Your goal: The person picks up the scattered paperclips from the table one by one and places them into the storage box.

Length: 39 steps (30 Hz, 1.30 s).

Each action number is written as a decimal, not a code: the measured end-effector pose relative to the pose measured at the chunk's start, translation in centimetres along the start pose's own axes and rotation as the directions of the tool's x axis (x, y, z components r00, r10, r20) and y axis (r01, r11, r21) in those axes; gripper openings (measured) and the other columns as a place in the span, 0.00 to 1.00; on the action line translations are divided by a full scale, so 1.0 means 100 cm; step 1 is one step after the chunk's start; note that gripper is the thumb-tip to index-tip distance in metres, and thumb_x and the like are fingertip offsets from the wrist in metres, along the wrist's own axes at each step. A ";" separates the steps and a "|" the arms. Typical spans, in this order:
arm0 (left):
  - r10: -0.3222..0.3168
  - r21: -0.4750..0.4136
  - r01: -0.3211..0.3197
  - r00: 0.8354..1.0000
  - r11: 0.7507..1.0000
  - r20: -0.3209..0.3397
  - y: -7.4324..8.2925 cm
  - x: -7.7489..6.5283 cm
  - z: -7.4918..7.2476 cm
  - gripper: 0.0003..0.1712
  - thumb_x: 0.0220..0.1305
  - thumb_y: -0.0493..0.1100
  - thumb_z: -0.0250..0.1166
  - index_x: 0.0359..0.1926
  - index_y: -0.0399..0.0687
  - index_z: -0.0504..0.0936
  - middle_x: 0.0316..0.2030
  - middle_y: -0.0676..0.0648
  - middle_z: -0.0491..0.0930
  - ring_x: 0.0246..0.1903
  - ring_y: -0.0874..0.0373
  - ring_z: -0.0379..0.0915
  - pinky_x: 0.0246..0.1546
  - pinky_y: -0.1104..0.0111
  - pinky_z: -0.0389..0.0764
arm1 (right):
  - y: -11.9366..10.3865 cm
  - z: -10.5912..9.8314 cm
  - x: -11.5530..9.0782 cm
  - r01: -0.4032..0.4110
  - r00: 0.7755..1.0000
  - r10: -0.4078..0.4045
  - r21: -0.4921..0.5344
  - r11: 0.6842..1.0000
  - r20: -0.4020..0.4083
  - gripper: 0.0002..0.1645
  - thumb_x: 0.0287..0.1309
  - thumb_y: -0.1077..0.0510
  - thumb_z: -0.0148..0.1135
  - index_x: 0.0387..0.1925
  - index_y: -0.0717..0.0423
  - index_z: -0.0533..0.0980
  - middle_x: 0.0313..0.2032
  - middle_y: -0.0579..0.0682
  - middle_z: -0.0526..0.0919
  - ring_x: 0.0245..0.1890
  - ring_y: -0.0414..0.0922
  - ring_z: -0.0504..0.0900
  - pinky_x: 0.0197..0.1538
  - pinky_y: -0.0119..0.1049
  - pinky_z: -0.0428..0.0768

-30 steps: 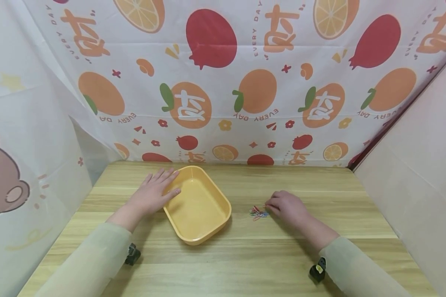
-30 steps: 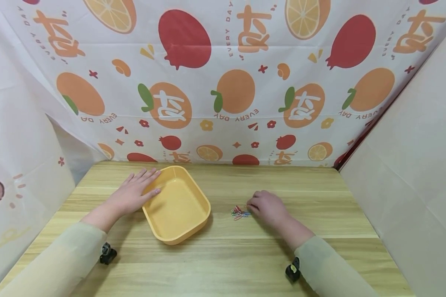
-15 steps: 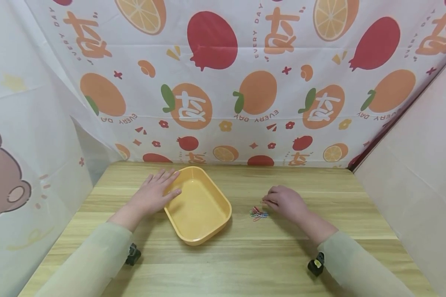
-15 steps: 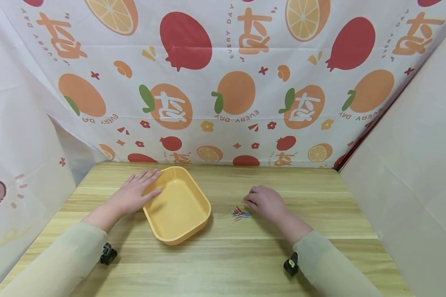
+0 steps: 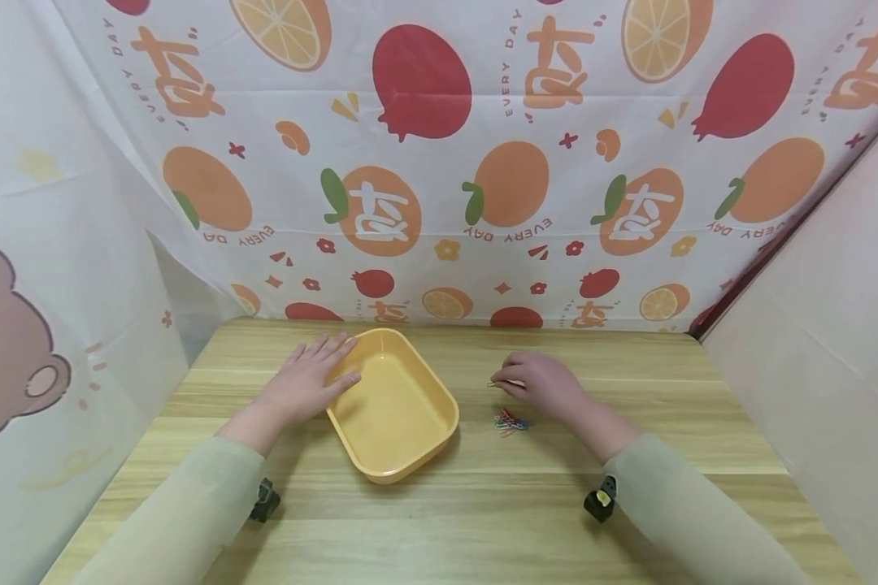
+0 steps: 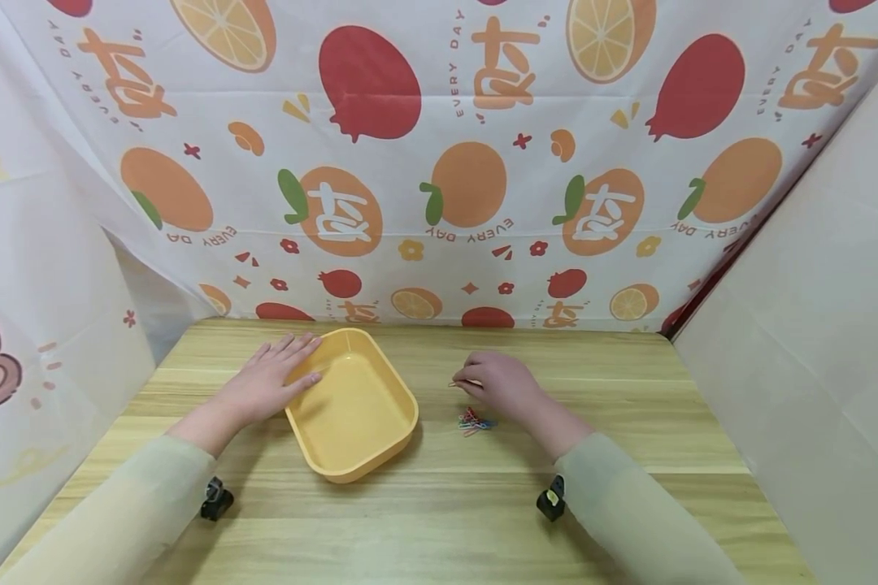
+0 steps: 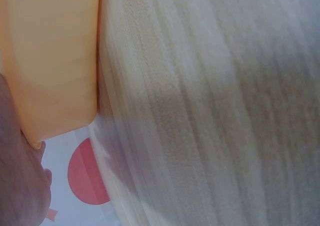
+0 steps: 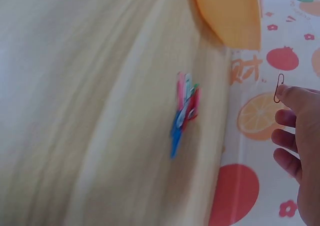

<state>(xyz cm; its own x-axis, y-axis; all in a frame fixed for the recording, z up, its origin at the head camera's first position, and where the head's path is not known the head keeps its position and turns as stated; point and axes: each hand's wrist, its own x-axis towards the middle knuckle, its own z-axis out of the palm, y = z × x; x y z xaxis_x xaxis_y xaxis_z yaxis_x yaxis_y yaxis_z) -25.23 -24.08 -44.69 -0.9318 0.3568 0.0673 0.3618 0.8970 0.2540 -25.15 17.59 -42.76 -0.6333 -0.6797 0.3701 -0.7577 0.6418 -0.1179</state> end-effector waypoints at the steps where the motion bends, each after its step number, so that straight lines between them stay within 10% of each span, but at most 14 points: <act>1: 0.000 0.000 0.000 1.000 1.000 0.001 0.000 0.000 0.000 0.42 0.73 0.68 0.46 0.79 0.56 0.50 0.78 0.45 0.46 0.76 0.39 0.35 0.73 0.41 0.34 | -0.001 0.000 0.004 0.011 1.000 -0.011 0.009 1.000 0.000 0.05 0.60 0.53 0.70 0.38 0.45 0.88 0.34 0.39 0.83 0.33 0.37 0.80 0.37 0.33 0.82; 12: 0.000 -0.003 0.000 1.000 1.000 0.003 0.002 0.000 -0.001 0.43 0.72 0.69 0.45 0.79 0.56 0.50 0.78 0.45 0.47 0.76 0.39 0.36 0.73 0.42 0.35 | -0.029 0.005 0.046 0.184 0.983 -0.183 0.026 0.983 -0.036 0.05 0.60 0.54 0.70 0.37 0.47 0.88 0.34 0.42 0.84 0.35 0.39 0.81 0.39 0.33 0.82; 29: 0.004 0.021 -0.004 1.000 1.000 -0.010 0.002 0.000 -0.001 0.41 0.73 0.65 0.49 0.79 0.56 0.52 0.77 0.44 0.49 0.76 0.38 0.38 0.73 0.40 0.37 | -0.077 0.023 0.090 0.237 0.957 -0.242 0.045 0.970 0.158 0.07 0.62 0.51 0.68 0.41 0.42 0.88 0.35 0.39 0.82 0.36 0.37 0.79 0.42 0.30 0.78; 39: 0.000 0.030 0.000 1.000 1.000 -0.004 0.002 0.000 -0.001 0.44 0.71 0.72 0.43 0.79 0.57 0.51 0.77 0.44 0.50 0.76 0.38 0.38 0.73 0.40 0.38 | -0.089 0.040 0.104 0.342 0.899 -0.310 -0.053 0.938 0.309 0.07 0.66 0.50 0.64 0.39 0.38 0.88 0.32 0.37 0.82 0.35 0.38 0.77 0.41 0.30 0.76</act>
<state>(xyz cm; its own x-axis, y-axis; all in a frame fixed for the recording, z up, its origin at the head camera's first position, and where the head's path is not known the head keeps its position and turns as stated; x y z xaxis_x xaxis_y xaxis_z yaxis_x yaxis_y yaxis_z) -25.20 -23.91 -44.52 -0.9318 0.3559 0.0708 0.3626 0.9045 0.2246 -25.60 3.36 -41.56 -0.3827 -0.9199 0.0850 -0.9192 0.3884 0.0647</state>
